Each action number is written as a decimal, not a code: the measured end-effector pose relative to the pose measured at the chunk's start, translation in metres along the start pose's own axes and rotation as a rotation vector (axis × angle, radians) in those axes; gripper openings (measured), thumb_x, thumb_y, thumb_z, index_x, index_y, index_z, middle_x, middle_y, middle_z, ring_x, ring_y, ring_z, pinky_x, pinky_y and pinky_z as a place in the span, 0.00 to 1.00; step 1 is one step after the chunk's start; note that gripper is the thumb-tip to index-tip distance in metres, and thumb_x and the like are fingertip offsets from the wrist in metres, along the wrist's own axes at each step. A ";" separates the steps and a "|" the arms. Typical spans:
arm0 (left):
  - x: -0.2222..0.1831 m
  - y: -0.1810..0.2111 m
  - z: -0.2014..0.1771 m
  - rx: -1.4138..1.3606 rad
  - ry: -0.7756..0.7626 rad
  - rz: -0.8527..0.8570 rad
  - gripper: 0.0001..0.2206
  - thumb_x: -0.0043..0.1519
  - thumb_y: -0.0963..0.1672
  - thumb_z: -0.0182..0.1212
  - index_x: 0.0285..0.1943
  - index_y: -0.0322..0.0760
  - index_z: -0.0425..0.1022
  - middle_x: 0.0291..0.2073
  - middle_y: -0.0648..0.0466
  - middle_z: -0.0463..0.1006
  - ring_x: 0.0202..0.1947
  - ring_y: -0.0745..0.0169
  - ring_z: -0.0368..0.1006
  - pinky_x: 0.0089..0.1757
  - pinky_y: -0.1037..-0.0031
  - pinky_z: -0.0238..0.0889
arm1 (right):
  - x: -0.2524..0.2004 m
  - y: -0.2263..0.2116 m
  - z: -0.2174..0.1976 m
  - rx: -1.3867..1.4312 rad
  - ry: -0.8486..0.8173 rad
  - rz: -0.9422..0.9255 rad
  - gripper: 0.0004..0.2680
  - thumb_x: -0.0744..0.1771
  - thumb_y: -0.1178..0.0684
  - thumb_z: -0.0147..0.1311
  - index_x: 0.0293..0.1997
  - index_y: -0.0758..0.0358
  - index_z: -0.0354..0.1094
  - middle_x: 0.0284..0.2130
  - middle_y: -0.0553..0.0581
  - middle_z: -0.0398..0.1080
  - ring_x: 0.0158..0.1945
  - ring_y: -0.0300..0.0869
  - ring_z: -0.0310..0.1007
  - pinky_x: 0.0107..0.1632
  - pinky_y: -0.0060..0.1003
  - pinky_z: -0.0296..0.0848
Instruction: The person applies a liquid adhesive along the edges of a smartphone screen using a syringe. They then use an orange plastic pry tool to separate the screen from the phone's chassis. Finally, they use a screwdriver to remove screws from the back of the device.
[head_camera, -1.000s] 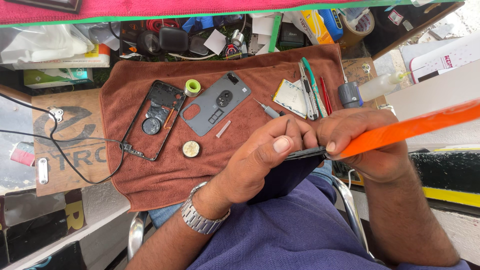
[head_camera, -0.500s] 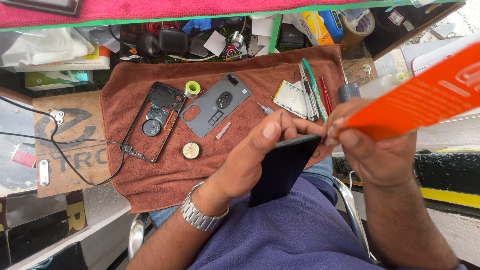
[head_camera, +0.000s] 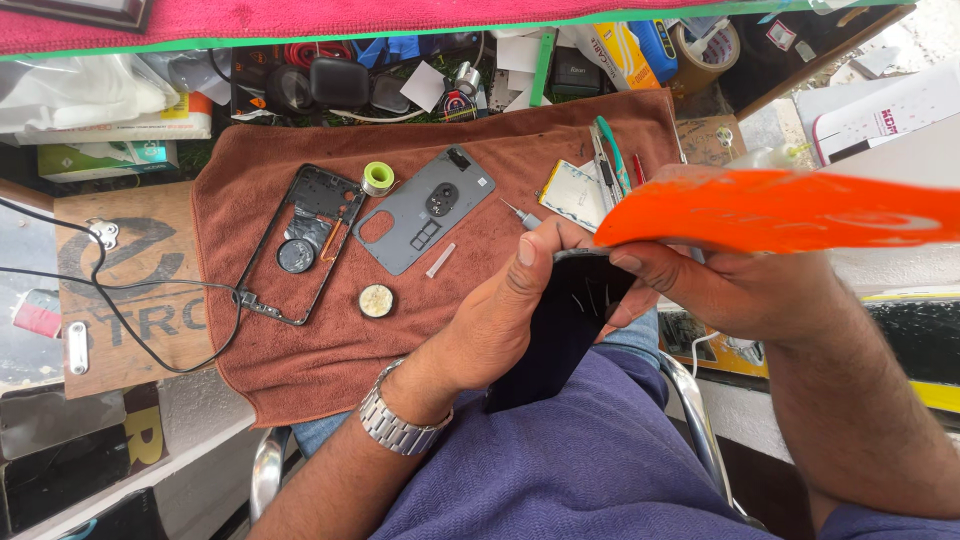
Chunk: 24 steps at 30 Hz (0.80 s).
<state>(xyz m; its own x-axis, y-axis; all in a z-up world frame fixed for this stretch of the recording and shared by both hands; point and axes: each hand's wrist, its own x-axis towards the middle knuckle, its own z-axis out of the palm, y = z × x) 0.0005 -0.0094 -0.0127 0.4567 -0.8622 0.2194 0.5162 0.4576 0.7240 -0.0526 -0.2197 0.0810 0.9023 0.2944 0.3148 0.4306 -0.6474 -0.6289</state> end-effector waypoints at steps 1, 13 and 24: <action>0.000 -0.001 0.000 -0.005 -0.001 -0.006 0.32 0.72 0.62 0.33 0.61 0.32 0.64 0.41 0.49 0.73 0.40 0.67 0.68 0.44 0.75 0.66 | 0.002 -0.002 0.001 -0.005 0.004 -0.005 0.06 0.67 0.58 0.62 0.45 0.66 0.73 0.38 0.53 0.75 0.39 0.38 0.77 0.40 0.30 0.73; -0.002 0.001 -0.004 -0.023 -0.011 -0.108 0.31 0.70 0.62 0.34 0.62 0.36 0.64 0.48 0.51 0.74 0.48 0.68 0.70 0.47 0.75 0.68 | -0.008 0.003 0.008 -0.194 0.013 0.115 0.07 0.64 0.56 0.65 0.42 0.65 0.74 0.30 0.54 0.74 0.31 0.41 0.76 0.35 0.38 0.70; -0.004 -0.009 0.001 0.039 -0.005 -0.076 0.31 0.71 0.62 0.33 0.64 0.37 0.60 0.47 0.49 0.73 0.48 0.65 0.73 0.45 0.73 0.68 | -0.012 -0.012 0.024 -0.199 0.183 0.017 0.06 0.68 0.56 0.65 0.43 0.64 0.71 0.34 0.55 0.72 0.34 0.39 0.73 0.37 0.30 0.70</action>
<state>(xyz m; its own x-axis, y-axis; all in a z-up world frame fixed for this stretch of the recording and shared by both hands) -0.0068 -0.0100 -0.0198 0.4132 -0.8954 0.1658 0.5209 0.3817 0.7636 -0.0683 -0.1984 0.0673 0.8833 0.1619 0.4399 0.3867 -0.7821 -0.4886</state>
